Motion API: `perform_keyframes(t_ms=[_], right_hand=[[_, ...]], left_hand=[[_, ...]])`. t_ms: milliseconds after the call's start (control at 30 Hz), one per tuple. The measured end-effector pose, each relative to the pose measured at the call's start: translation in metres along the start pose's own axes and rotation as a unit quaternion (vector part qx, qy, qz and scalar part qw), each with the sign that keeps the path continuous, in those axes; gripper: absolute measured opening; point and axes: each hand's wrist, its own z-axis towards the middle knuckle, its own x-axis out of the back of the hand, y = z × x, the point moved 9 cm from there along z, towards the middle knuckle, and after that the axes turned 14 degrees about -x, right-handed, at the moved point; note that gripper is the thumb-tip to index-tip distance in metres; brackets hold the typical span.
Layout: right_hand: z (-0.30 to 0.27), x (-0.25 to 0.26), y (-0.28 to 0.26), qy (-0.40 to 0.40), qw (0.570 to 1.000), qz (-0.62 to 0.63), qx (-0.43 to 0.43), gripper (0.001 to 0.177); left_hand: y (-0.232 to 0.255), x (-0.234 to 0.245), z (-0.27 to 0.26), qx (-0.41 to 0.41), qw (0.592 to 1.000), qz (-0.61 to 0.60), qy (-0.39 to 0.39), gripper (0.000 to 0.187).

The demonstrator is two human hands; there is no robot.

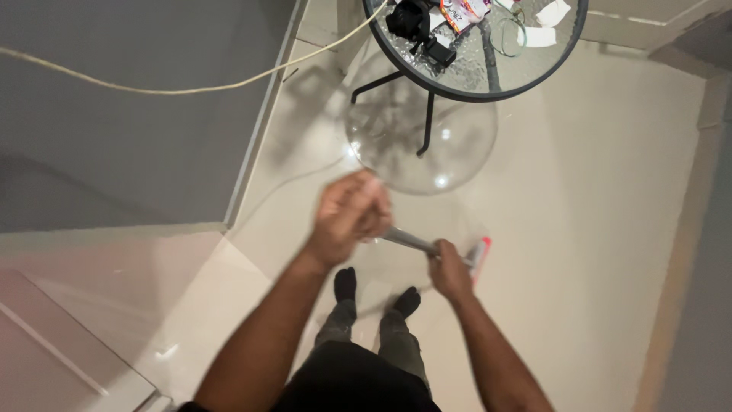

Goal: The person mops the floor by hand using a mop, pushing it along the floor and near the wall.

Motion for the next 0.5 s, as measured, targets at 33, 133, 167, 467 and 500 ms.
perform_keyframes(t_ms=[33,133,167,467,500], right_hand=[[0.010,-0.002,0.022,-0.009,1.000,-0.019,-0.005,0.018],[0.035,-0.017,0.085,-0.048,0.996,-0.001,-0.081,0.021],[0.040,-0.022,0.097,-0.051,0.994,0.000,-0.094,0.022],[0.031,-0.064,-0.009,-0.057,0.995,0.067,0.041,0.015],[0.027,-0.066,-0.028,-0.066,0.995,0.064,0.041,0.015]], left_hand=[[-0.020,-0.003,0.003,0.013,1.000,-0.001,-0.003,0.031],[-0.071,-0.015,0.003,0.056,0.998,0.011,-0.008,0.030],[-0.081,-0.015,0.002,0.078,0.997,0.025,-0.010,0.030],[0.003,0.018,0.011,0.013,0.984,0.168,0.050,0.032],[0.023,0.021,0.012,-0.002,0.985,0.165,0.057,0.030]])
